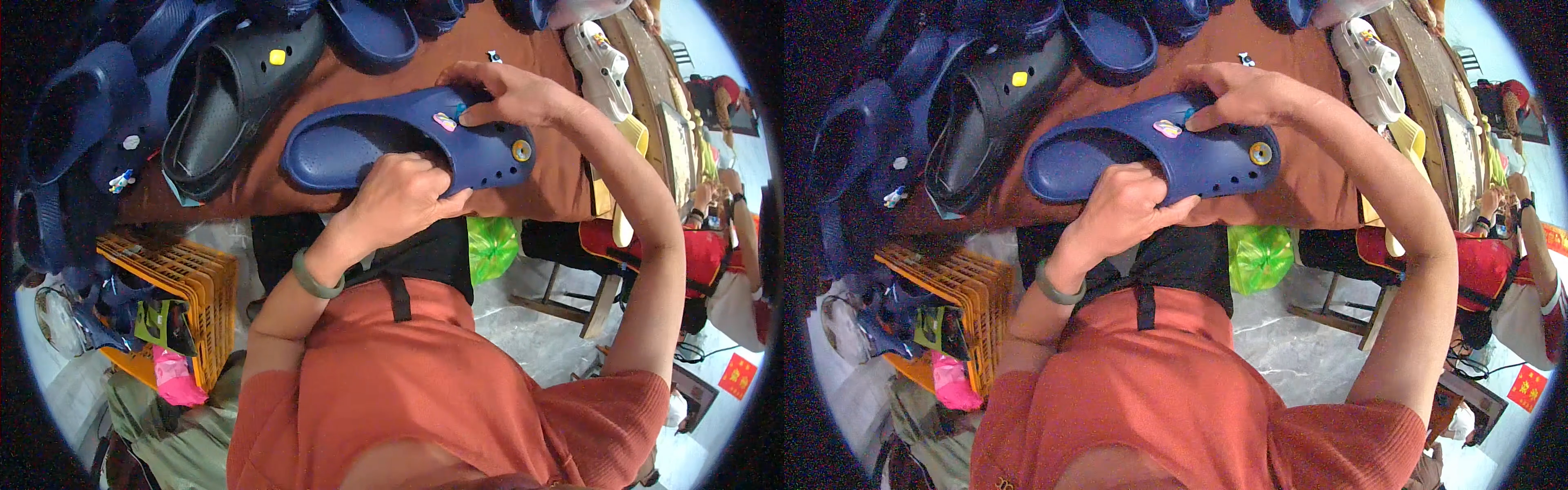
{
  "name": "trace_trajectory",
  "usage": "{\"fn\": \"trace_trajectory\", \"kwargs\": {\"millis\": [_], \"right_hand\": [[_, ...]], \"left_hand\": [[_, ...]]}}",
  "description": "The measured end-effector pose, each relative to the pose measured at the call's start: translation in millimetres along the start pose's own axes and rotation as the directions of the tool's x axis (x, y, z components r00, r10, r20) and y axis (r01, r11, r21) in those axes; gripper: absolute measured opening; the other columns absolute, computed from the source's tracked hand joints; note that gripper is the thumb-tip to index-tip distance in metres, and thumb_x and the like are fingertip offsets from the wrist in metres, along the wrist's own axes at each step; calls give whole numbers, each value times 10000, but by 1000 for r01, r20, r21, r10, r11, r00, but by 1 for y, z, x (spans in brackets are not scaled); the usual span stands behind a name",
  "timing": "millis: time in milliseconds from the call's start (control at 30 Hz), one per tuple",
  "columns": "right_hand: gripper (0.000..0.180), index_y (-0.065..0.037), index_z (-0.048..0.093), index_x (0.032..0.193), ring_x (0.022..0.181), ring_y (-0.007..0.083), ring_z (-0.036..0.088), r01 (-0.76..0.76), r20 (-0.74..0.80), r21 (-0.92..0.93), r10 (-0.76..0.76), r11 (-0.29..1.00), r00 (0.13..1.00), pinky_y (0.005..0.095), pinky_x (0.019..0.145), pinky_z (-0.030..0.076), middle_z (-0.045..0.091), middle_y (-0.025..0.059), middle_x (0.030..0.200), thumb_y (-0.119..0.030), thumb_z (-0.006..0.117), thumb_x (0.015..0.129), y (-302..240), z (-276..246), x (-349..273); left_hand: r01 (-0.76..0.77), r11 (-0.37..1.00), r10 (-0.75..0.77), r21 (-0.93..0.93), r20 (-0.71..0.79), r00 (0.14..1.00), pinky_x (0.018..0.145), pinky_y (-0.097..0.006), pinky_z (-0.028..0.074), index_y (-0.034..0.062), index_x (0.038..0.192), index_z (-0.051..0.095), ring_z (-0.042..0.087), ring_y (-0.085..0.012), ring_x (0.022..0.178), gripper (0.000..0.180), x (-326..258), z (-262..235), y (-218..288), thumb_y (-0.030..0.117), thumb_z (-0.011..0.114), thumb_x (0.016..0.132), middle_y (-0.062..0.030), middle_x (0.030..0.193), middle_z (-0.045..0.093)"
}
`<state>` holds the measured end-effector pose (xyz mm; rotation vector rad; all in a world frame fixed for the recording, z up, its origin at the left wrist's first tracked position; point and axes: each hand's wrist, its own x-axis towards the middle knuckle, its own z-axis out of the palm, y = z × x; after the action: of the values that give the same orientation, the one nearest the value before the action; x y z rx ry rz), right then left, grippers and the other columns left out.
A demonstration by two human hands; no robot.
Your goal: Decorating blue clogs with small plastic charms.
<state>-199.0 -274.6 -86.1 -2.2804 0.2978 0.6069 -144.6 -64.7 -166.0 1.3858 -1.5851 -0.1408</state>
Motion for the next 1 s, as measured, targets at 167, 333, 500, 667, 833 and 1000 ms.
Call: {"fn": "trace_trajectory", "kwargs": {"millis": [167, 333, 500, 667, 833, 1000], "right_hand": [[553, -35, 529, 1274, 1135, 172, 532, 182, -53, 360, -175, 915, 983, 306, 1001, 403, 578, 60, 1218, -189, 740, 787, 37, -11, -15], [328, -44, 637, 1131, 1043, 108, 563, 285, -304, 469, -151, 836, 941, 276, 953, 421, 628, 13, 1098, -190, 695, 843, 51, -1, -36], [255, -25, 669, 1014, 905, 80, 564, 312, -688, 311, -14, 898, 726, 242, 849, 431, 649, -7, 928, -245, 651, 886, 87, -14, -43], [262, -17, 676, 1015, 790, 76, 562, 384, -842, 413, 185, 825, 507, 218, 754, 455, 659, 10, 893, -230, 676, 863, 174, -16, -28], [222, -3, 669, 968, 701, 84, 610, 389, -784, 582, 364, 714, 503, 245, 636, 483, 664, 26, 783, -209, 631, 894, 175, 21, 1], [326, -51, 669, 1065, 877, 242, 661, 152, -826, 272, 150, 950, 543, 333, 778, 499, 683, 113, 903, -297, 646, 853, 175, 11, 19]], "left_hand": [[57, 998, -57, 1, 46, 997, 533, -410, 475, 28, 602, 554, 593, -310, 572, 301, -7, 7, 1, 223, 688, 788, -145, 601, 578], [87, 996, -85, -36, 33, 996, 545, -428, 459, 12, 608, 546, 571, -338, 571, 311, -5, 6, 1, 220, 685, 793, -162, 593, 551], [179, 983, -175, -45, 89, 981, 518, -434, 425, 13, 636, 556, 560, -335, 580, 274, 2, 0, 1, 199, 689, 786, -154, 594, 534], [184, 981, -178, -62, 90, 980, 468, -370, 363, 4, 759, 628, 472, -268, 495, 170, 9, -2, -1, 157, 690, 796, -114, 538, 469], [577, 748, -564, -329, 145, 813, 531, -300, 415, -23, 896, 664, 513, -119, 550, 192, 19, -2, 5, 158, 665, 831, -102, 607, 568], [632, 686, -606, -362, 197, 771, 739, -260, 483, -27, 969, 684, 599, -96, 789, 207, 32, -7, -9, 131, 662, 837, -16, 872, 666]]}}
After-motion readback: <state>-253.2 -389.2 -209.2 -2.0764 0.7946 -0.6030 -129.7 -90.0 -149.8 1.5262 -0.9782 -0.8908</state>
